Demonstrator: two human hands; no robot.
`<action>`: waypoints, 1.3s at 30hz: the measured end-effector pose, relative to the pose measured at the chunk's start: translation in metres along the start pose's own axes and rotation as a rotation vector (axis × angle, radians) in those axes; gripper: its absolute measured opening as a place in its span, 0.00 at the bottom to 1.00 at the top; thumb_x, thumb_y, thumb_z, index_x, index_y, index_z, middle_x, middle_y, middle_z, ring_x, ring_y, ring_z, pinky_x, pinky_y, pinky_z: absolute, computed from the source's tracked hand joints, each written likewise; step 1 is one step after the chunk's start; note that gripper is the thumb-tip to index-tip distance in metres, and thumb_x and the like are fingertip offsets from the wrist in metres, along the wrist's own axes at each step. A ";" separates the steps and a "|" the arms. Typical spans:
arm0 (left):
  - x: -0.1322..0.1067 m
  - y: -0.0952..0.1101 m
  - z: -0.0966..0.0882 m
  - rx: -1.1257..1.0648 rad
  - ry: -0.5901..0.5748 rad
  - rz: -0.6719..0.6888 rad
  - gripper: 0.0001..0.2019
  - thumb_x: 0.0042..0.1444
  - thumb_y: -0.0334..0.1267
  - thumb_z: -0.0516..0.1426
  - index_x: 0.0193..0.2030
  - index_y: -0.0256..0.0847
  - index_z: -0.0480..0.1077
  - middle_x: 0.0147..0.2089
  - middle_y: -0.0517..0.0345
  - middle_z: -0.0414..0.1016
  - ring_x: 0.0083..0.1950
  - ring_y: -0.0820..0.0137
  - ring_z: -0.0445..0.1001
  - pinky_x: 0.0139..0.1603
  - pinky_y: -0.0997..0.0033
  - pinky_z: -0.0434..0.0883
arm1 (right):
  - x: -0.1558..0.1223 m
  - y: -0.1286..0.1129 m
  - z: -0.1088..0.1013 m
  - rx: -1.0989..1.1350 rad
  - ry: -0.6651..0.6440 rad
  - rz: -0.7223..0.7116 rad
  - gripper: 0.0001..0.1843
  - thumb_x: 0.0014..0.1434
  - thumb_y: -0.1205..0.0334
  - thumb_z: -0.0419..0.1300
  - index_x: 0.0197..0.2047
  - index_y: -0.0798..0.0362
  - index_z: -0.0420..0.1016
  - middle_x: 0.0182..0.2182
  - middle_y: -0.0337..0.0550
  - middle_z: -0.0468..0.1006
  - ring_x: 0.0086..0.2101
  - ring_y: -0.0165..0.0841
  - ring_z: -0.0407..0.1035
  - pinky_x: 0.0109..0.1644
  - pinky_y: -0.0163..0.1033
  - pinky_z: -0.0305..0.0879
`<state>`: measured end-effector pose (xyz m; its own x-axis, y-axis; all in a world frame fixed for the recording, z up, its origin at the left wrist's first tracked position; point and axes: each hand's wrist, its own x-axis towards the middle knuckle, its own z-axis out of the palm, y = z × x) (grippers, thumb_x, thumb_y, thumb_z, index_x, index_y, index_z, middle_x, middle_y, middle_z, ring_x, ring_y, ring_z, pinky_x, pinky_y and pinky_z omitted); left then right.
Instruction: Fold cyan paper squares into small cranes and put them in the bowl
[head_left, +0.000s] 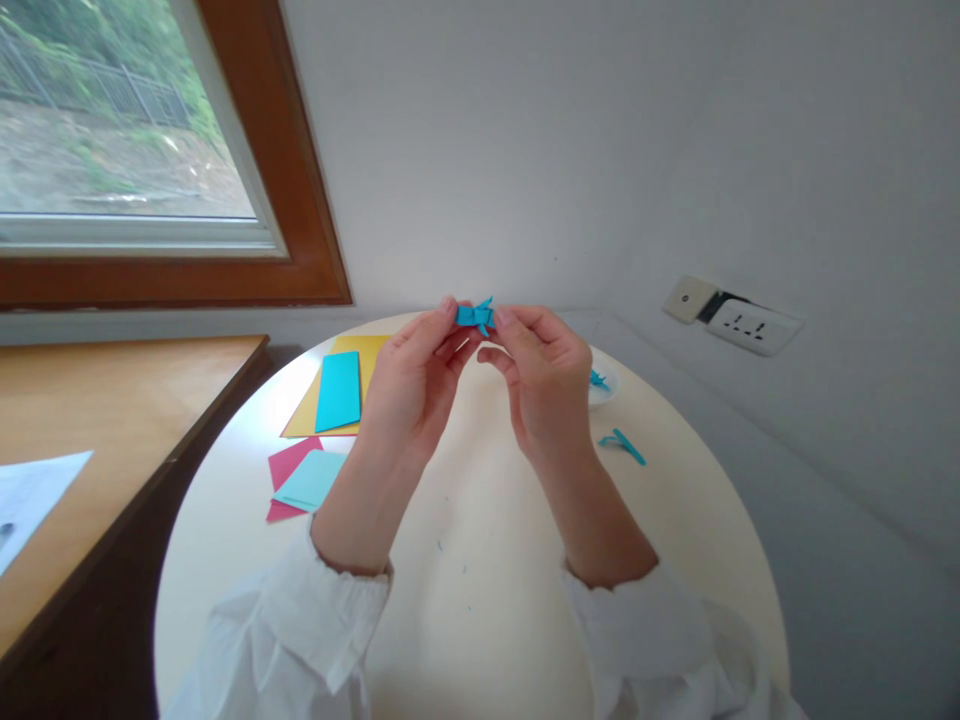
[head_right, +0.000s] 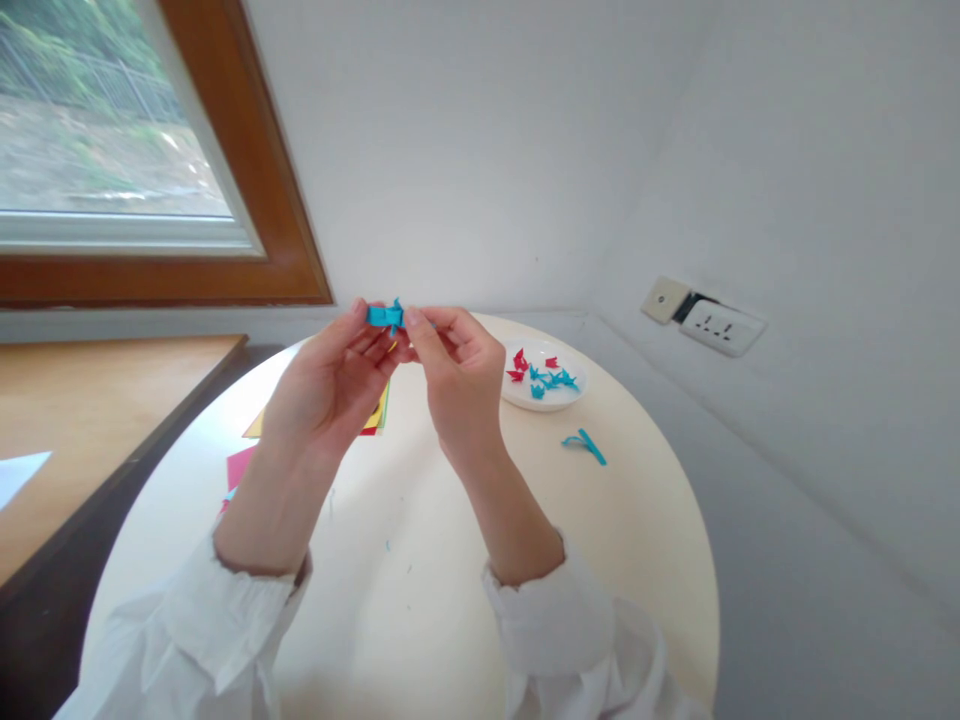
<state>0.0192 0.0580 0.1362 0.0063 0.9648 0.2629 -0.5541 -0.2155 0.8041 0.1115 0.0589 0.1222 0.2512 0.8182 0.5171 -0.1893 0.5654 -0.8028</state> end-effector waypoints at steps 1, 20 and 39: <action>0.000 0.001 -0.001 0.007 0.007 0.007 0.07 0.50 0.39 0.60 0.25 0.39 0.71 0.33 0.56 0.75 0.44 0.65 0.74 0.46 0.64 0.71 | 0.000 0.000 -0.001 -0.007 0.002 -0.002 0.09 0.51 0.54 0.60 0.29 0.52 0.71 0.25 0.35 0.75 0.29 0.28 0.71 0.32 0.34 0.69; -0.019 -0.009 -0.205 1.740 -0.157 0.039 0.23 0.59 0.44 0.42 0.57 0.39 0.62 0.65 0.38 0.55 0.66 0.49 0.51 0.60 0.37 0.46 | -0.037 0.020 -0.103 -0.361 0.054 0.222 0.10 0.43 0.57 0.64 0.25 0.55 0.74 0.21 0.37 0.76 0.24 0.27 0.68 0.30 0.35 0.64; -0.031 -0.052 -0.228 2.047 -0.302 -0.121 0.26 0.63 0.46 0.34 0.65 0.43 0.52 0.68 0.43 0.50 0.68 0.54 0.47 0.63 0.43 0.46 | -0.052 0.042 -0.146 -0.363 0.250 0.441 0.09 0.43 0.57 0.62 0.25 0.54 0.73 0.24 0.40 0.78 0.28 0.29 0.73 0.30 0.32 0.64</action>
<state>-0.1419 0.0737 -0.0347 0.1879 0.9802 0.0629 0.9793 -0.1919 0.0647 0.2289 0.0249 0.0188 0.4461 0.8927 0.0635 -0.0022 0.0721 -0.9974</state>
